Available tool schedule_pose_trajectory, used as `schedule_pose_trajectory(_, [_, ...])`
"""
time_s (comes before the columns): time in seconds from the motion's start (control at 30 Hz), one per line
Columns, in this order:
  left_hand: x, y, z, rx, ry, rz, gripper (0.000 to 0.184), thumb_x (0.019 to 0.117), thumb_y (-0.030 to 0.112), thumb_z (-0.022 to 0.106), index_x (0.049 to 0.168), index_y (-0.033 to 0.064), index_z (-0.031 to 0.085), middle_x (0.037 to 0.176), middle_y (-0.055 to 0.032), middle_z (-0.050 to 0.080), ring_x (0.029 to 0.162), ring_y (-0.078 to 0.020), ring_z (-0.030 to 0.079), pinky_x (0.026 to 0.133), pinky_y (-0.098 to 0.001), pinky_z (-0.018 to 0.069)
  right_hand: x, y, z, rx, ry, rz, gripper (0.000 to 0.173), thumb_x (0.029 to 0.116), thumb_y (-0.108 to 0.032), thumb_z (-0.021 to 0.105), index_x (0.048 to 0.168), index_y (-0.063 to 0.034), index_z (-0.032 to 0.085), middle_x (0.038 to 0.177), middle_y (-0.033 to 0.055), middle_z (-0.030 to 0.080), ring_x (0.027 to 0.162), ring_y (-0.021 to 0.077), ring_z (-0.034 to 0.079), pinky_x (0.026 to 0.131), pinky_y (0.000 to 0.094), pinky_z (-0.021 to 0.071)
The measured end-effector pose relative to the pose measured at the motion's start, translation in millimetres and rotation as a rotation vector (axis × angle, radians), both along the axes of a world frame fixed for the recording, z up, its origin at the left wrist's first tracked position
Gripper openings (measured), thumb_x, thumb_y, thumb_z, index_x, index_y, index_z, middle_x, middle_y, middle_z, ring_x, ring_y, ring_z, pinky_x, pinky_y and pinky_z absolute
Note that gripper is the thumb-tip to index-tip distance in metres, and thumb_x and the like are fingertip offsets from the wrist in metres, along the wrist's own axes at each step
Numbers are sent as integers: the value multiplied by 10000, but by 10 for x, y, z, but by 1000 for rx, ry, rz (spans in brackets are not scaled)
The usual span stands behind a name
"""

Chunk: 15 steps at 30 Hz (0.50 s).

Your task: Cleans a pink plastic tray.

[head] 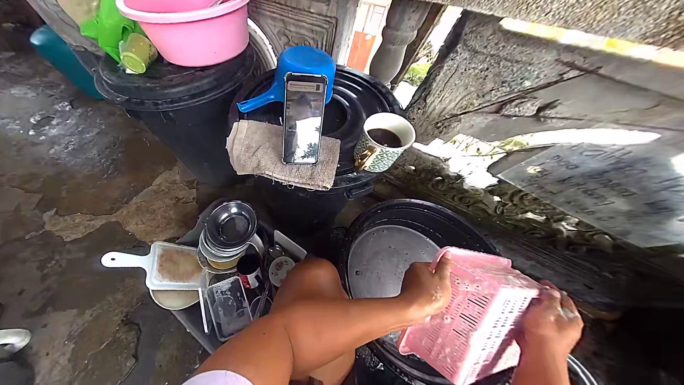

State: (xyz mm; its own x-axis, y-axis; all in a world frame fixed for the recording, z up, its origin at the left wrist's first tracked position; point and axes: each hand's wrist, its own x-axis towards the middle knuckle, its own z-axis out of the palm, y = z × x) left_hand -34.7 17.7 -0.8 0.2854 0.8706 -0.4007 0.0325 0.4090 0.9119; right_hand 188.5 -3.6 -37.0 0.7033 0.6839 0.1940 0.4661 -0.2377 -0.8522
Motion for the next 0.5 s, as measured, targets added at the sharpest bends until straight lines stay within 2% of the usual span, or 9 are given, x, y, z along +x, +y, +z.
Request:
schedule_pose_trajectory(0.07, [33, 28, -29, -6, 4, 7, 685, 1097, 553, 324, 824, 14, 646, 764, -140, 627, 755, -275, 645, 693, -510, 529, -136, -38, 53, -44, 7, -2, 483, 1121, -283, 358, 1452, 26, 528, 1490, 200, 542, 1392, 197, 513, 1186, 354, 373])
schedule_pose_trajectory(0.13, [33, 68, -57, -23, 14, 36, 685, 1096, 558, 320, 822, 26, 653, 765, -133, 631, 756, -271, 648, 693, -506, 530, -523, -208, 109, 20, -75, 145, 498, 1117, -227, 332, 1509, 58, 445, 1584, 222, 436, 1493, 229, 409, 1249, 354, 298])
schedule_pose_trajectory(0.2, [26, 77, -59, -33, 25, 58, 686, 1093, 567, 315, 807, 37, 645, 748, -123, 618, 742, -265, 636, 677, -501, 519, -829, -375, 135, 124, -142, 296, 519, 1097, -203, 328, 1516, 91, 410, 1611, 241, 387, 1525, 245, 358, 1268, 353, 262])
schedule_pose_trajectory(0.3, [0, -47, -9, -52, 17, 45, 700, 1093, 575, 297, 825, 34, 652, 760, -130, 628, 755, -268, 647, 683, -502, 526, -720, -396, 144, 218, -108, 405, 527, 1098, -226, 334, 1475, 124, 446, 1597, 268, 391, 1539, 278, 326, 1285, 365, 237])
schedule_pose_trajectory(0.37, [-13, -173, 45, -25, -9, 23, 686, 1093, 568, 312, 802, 38, 636, 729, -114, 609, 719, -252, 636, 660, -484, 524, -342, -288, 94, 188, -75, 281, 507, 1111, -251, 340, 1414, 110, 527, 1546, 249, 475, 1503, 266, 395, 1267, 363, 280])
schedule_pose_trajectory(0.43, [-30, -255, 62, 19, -32, 12, 660, 1096, 544, 342, 770, 42, 620, 696, -94, 582, 682, -232, 610, 636, -464, 508, -82, -210, 122, 70, 4, 64, 469, 1109, -250, 371, 1394, 64, 571, 1486, 201, 552, 1420, 199, 494, 1203, 333, 363])
schedule_pose_trajectory(0.5, [-30, -244, 34, 43, -37, 29, 650, 1096, 537, 352, 750, 52, 611, 674, -80, 570, 657, -218, 601, 618, -450, 500, -124, -199, 205, 9, 6, -9, 464, 1113, -249, 369, 1417, 43, 563, 1499, 191, 545, 1421, 194, 494, 1204, 340, 357])
